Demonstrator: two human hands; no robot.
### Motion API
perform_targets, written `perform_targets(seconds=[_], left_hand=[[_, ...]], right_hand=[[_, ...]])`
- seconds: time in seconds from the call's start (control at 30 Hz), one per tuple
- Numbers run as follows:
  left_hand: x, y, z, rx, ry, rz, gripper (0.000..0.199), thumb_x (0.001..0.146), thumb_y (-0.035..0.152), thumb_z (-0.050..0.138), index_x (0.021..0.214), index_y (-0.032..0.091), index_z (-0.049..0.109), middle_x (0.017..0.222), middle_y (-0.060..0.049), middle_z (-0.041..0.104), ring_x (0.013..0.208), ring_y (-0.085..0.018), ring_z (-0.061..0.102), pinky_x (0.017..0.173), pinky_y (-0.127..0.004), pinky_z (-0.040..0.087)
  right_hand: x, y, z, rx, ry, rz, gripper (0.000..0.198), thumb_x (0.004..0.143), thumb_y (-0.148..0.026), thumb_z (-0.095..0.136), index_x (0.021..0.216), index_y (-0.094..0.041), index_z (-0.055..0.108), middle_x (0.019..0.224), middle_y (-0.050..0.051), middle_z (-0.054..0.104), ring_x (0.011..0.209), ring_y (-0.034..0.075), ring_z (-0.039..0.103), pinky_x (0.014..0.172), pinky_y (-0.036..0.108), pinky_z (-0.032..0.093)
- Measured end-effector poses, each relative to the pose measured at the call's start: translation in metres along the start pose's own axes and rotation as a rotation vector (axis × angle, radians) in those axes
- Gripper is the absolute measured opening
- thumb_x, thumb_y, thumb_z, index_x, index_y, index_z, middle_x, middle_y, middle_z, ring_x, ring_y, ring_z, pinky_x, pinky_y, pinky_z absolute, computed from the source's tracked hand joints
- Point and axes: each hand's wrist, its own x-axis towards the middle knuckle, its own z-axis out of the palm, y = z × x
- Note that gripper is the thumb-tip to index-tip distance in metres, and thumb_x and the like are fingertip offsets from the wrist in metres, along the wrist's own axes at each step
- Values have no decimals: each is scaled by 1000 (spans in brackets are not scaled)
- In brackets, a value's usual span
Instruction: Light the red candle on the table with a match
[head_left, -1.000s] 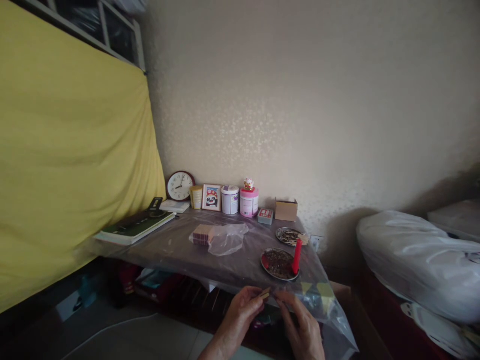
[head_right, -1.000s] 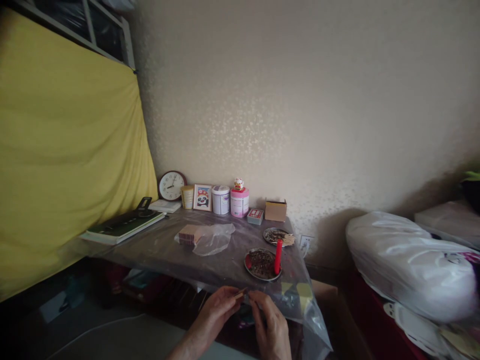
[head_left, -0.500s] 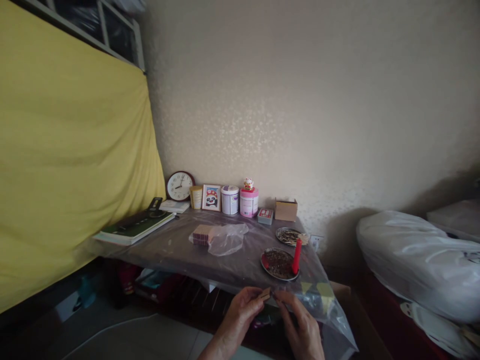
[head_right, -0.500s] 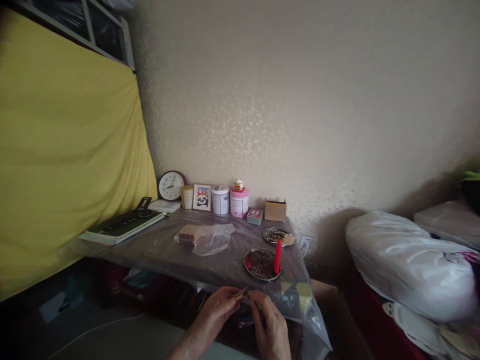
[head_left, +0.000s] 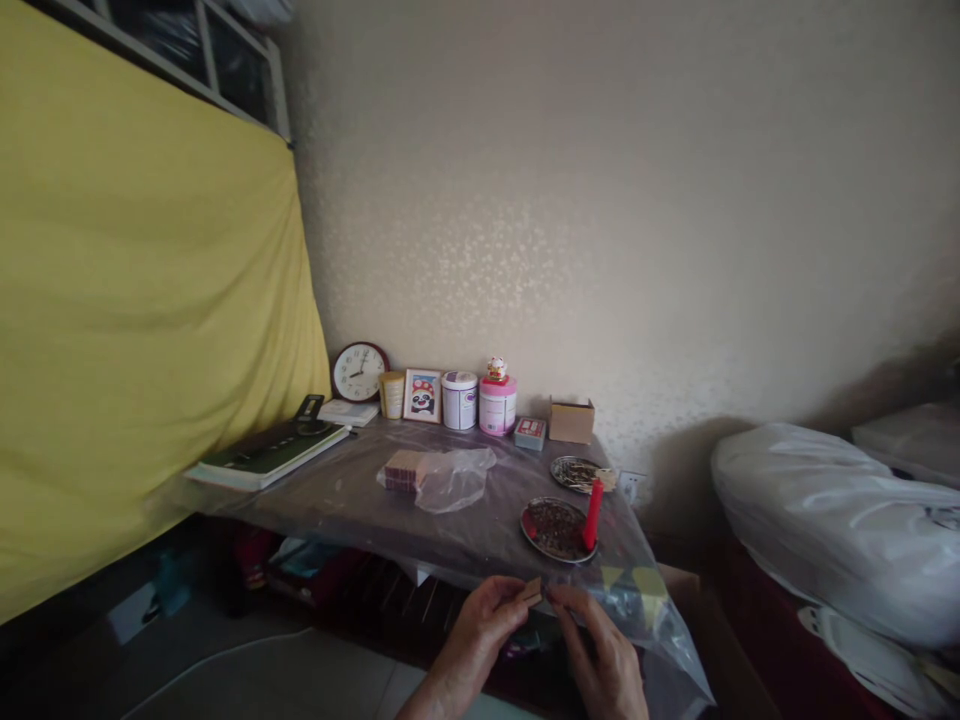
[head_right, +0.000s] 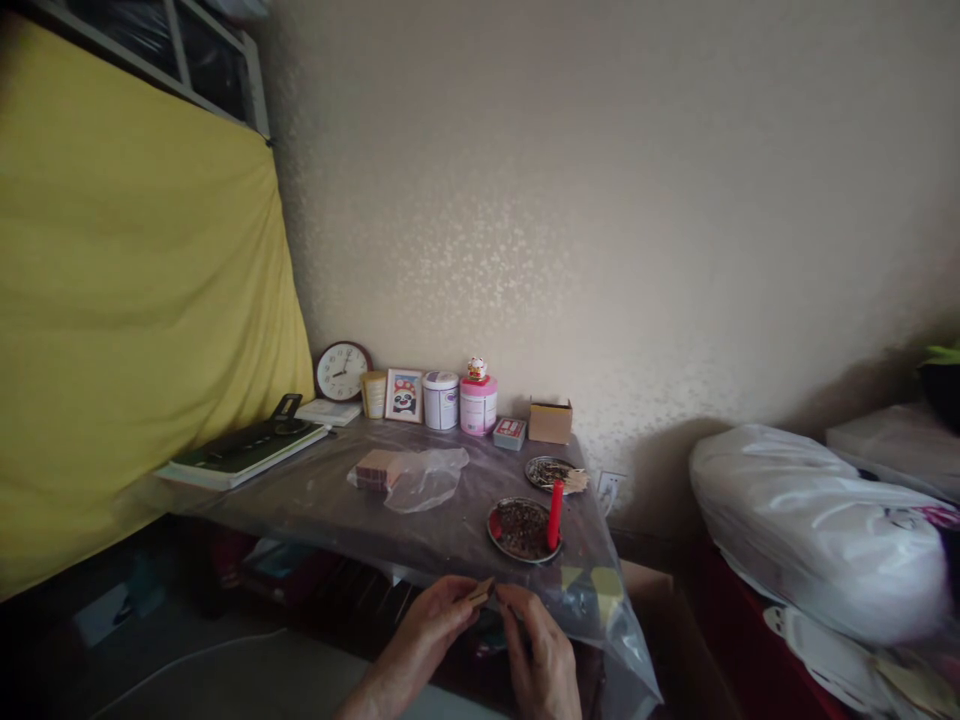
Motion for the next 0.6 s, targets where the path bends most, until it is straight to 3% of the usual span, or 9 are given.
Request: perform_targets(seconds=[0.33, 0.6], left_hand=[[-1, 2, 4, -44, 35, -36, 20, 72, 29, 68, 87, 16, 67, 94, -8, 69, 95, -22, 57, 87, -35, 39], [1, 4, 12, -145, 27, -2, 17, 75, 27, 65, 88, 16, 67, 94, -8, 69, 96, -21, 58, 89, -34, 39]], right_hand=[[5, -8, 2, -12, 89, 98, 19, 91, -26, 43, 94, -21, 61, 85, 4, 71, 80, 16, 69, 72, 23, 55], [11, -9, 6, 18, 145, 88, 16, 89, -24, 46, 93, -21, 61, 87, 5, 69, 82, 17, 67, 75, 26, 54]])
